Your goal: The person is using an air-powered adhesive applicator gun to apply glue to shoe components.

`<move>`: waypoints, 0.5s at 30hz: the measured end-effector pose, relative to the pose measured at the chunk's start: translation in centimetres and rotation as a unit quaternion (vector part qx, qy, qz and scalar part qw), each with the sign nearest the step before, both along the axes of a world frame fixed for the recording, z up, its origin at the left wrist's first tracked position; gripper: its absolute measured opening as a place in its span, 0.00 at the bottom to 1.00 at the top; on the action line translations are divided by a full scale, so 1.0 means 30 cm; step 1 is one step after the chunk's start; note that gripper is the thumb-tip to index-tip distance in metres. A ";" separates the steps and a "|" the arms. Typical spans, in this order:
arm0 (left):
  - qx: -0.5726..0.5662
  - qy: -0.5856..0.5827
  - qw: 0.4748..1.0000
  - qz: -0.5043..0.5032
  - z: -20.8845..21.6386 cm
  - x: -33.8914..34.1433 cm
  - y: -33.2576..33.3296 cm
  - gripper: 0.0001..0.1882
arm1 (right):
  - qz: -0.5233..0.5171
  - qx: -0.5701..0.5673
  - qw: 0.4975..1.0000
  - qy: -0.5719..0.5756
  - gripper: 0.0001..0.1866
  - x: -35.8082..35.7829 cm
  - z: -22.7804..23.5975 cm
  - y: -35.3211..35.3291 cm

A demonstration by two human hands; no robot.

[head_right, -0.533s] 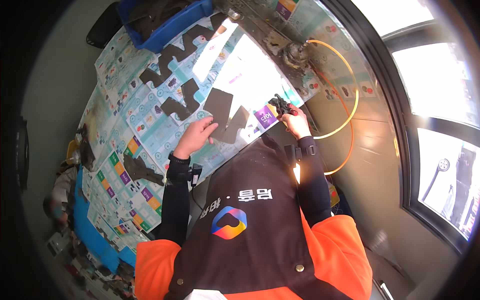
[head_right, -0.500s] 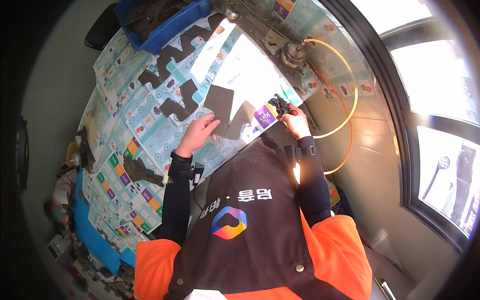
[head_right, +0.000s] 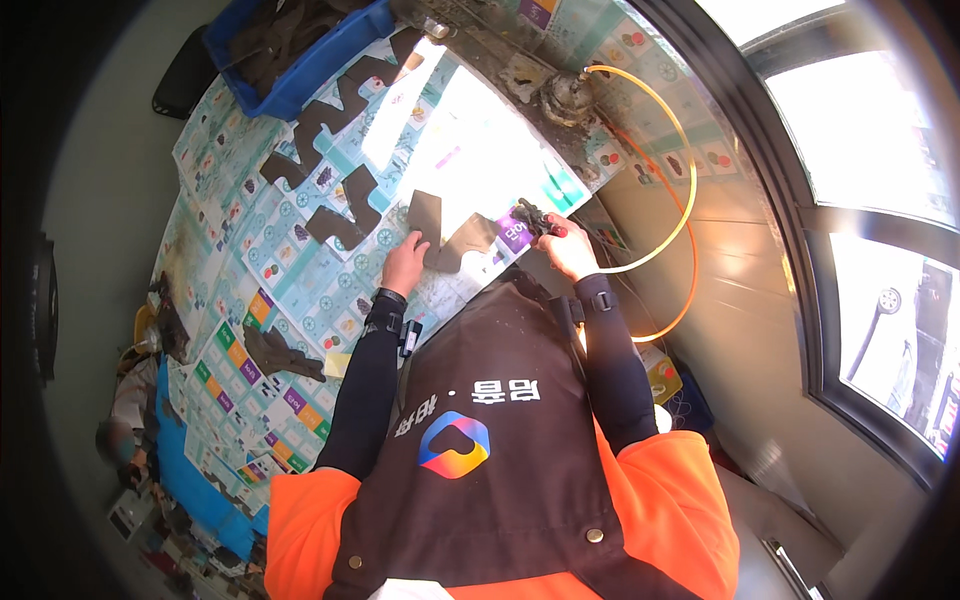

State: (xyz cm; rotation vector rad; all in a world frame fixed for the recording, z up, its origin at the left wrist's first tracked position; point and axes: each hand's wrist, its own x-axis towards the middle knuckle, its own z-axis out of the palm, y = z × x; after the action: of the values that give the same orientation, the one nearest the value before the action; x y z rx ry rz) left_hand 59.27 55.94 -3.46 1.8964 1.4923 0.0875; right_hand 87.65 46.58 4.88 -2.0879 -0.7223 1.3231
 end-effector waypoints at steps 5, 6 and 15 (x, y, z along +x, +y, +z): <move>-0.001 -0.005 1.000 0.028 -0.016 0.011 0.013 0.15 | 0.012 -0.022 0.999 0.020 0.31 -0.054 0.000 0.042; -0.005 -0.020 0.999 0.041 -0.032 0.010 0.014 0.14 | 0.051 0.010 0.999 -0.015 0.30 -0.059 -0.012 0.050; -0.014 -0.119 0.987 0.109 -0.228 -0.012 -0.003 0.14 | 0.122 0.015 0.992 0.000 0.22 -0.141 0.023 0.131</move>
State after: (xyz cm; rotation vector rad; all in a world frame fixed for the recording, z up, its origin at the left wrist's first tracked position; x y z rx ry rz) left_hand 58.90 55.86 -10.29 1.6310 1.5213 0.3785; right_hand 83.43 50.49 5.56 -2.0247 -1.0184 1.4300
